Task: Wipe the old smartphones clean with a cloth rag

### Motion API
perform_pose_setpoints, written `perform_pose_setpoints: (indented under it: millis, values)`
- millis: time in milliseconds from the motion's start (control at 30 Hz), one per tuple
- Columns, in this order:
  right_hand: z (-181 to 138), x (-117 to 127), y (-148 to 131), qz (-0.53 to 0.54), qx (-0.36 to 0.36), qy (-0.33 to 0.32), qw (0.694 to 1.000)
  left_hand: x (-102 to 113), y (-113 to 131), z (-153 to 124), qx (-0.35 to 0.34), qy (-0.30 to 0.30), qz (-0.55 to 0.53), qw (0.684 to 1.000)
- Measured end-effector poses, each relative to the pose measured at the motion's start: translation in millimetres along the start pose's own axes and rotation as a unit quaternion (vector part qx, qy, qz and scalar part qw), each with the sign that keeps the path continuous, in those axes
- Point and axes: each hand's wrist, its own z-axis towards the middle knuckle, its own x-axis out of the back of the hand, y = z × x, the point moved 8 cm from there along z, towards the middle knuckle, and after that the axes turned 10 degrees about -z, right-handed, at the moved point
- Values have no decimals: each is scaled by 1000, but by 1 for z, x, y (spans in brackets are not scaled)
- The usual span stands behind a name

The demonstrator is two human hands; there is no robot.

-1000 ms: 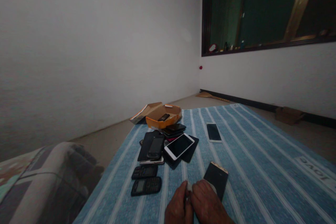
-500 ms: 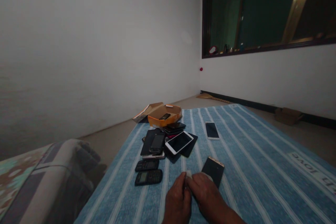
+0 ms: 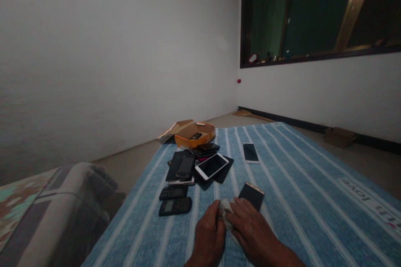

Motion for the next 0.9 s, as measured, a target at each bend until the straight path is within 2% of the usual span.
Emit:
perform_pose_setpoints:
  millis: [100,200,300,467,900]
  values:
    - [-4,-1,1,-8,18,-13,1000,-1,2,1,5,-15,-2,1000]
    - [-8,-8,-1,-7,29,12,999,-2,3,1,4,-27,6,1000]
    - [-8,-15,-2,14,10,43,999,-2,2,0,0,-24,18,1000]
    - [2,-18,-7,23,4,40,999,-3,0,0,-3,-14,19,1000]
    - [23,-16,-18,-41,6,75,996,-3,-9,4,56,-26,-18,998]
